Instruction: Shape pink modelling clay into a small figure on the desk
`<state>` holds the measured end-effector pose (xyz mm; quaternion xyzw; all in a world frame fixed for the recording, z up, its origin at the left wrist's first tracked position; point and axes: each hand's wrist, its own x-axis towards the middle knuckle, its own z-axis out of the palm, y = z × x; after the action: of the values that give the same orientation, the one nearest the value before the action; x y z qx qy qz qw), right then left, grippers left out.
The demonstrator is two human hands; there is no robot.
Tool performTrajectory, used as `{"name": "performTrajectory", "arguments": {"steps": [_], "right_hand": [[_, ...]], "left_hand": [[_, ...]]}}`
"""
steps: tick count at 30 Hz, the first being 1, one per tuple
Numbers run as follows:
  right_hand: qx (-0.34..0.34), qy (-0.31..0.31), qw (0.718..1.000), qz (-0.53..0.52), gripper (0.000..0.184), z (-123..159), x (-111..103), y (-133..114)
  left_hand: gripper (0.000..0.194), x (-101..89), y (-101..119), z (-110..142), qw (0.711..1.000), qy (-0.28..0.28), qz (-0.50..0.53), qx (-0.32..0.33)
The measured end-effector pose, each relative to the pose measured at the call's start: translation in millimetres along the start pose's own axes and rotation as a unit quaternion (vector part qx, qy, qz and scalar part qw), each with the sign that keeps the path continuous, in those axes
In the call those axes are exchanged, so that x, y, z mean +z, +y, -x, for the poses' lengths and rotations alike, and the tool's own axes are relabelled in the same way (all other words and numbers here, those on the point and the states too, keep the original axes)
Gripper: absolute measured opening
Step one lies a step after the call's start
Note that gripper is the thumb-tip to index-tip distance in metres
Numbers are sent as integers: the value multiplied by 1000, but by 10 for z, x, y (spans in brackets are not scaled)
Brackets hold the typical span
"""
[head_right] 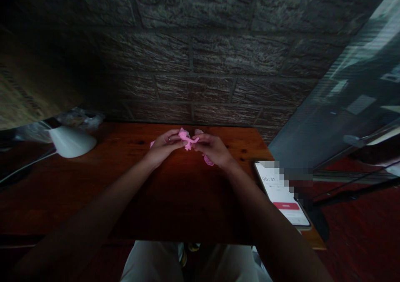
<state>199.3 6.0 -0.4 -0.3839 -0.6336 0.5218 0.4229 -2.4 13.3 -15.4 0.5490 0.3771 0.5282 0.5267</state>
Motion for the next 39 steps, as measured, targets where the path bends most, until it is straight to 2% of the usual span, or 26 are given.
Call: {"name": "performTrajectory", "arguments": {"steps": [4,10,14,18,23,27,34,39], "right_hand": [[15,13,1000,-16,23,15,-12,-46],[53,77,996,5,24,29,-65,-141],[80,37,996,-27,24,28,-1,-97],[84,-4,994,-71,25,46,70,-82],[58,-24,996,-57,24,63,67,-104],[27,-11,999,-31,24,54,55,-92],[-29,17,999,9,17,40,49,-82],[4,19,1000,-22,25,38,44,-78]], "left_hand": [[44,-16,28,1,998,-6,46,-35],[28,-94,92,-16,980,-13,163,-117],[27,-90,121,-10,971,-17,193,-142],[27,-50,163,9,966,-26,206,-154],[30,-53,170,8,963,-49,207,-166],[31,-80,132,-8,963,-64,201,-166],[32,-60,152,11,963,-37,198,-177],[33,-44,170,26,964,-58,201,-164]]}}
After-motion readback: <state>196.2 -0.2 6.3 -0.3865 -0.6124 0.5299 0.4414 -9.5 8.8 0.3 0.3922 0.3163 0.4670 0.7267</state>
